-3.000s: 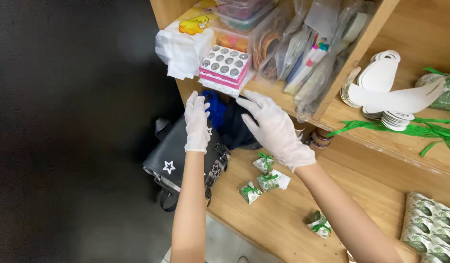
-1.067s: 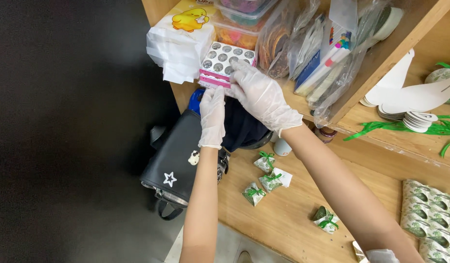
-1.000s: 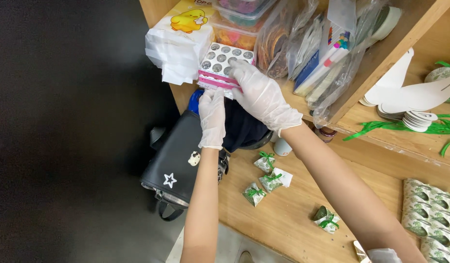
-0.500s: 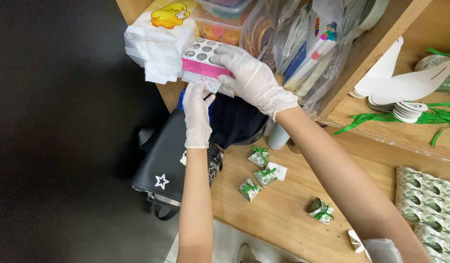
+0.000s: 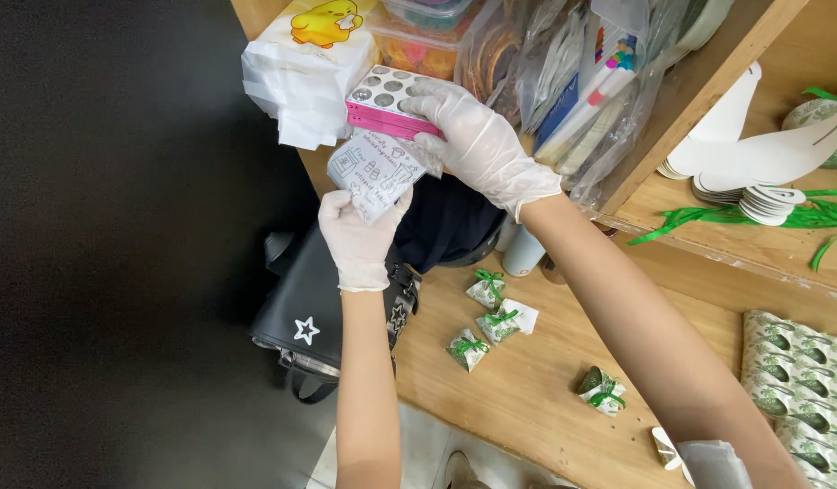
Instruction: Packaging small round yellow items into white flower-shaped gift boxes.
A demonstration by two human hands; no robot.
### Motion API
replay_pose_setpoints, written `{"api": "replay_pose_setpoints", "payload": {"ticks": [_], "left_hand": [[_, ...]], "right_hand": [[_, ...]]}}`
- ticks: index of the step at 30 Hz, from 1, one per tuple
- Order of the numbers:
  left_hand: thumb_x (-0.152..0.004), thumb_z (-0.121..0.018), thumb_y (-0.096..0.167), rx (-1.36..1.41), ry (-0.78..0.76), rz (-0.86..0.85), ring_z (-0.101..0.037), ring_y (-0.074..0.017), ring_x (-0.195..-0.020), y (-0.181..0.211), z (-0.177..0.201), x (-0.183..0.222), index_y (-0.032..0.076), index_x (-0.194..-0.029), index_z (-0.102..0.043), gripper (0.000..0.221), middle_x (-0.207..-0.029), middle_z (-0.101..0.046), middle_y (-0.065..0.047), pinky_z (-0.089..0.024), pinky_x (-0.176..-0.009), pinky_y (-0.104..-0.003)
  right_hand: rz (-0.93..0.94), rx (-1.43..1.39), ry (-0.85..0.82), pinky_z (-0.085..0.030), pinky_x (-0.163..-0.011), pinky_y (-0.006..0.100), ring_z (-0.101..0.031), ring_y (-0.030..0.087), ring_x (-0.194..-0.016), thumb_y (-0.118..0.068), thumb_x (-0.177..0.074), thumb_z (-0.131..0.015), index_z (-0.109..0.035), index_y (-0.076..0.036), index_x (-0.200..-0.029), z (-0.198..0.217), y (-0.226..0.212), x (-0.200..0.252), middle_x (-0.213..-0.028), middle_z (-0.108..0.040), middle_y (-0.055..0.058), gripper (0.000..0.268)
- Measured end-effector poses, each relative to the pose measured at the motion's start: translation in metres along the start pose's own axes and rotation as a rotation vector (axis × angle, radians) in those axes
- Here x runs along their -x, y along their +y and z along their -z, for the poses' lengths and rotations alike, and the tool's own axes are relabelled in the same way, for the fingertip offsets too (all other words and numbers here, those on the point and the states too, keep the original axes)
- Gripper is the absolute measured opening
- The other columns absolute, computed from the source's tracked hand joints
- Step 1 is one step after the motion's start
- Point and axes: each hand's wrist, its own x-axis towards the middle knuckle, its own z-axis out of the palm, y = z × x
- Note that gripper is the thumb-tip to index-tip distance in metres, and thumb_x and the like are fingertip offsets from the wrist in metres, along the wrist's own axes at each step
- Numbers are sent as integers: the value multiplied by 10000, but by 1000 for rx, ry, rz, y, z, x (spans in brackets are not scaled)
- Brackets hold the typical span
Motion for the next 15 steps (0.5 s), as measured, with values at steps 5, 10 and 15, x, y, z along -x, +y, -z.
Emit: {"api": "replay_pose_setpoints", "payload": {"ticks": [5,10,15], "left_hand": [[-778,-563,219,116,21,1,-558,-374,-1304,-5,18,6,79,-1397,-546,635,-1389,-602,-150,-452,-1016,-626],[-795,-552,220,214,51,10,-553,-368,-1323,-2,21,25,61,-1423,-537,649,-1410,-598,-159,-445,-1047,-620],[-787,-555,216,-51,113,-69,-526,-355,-1389,4,-8,84,-30,-1456,-508,715,-1459,-572,-214,-433,-1147,-540]], "right_hand": [[18,53,-38,-487,-1060,395,-551,326,-1326,-132,-860,-777,-657,-91,-1299,-8,4,6,-1397,-602,147,457],[36,89,-54,-469,-1090,381,-533,322,-1347,-90,-846,-758,-656,-74,-1291,-18,6,12,-1441,-581,140,457],[77,108,-27,-460,-1065,421,-532,363,-1324,-140,-841,-789,-601,-30,-1350,-10,-4,12,-1427,-564,181,553]]}}
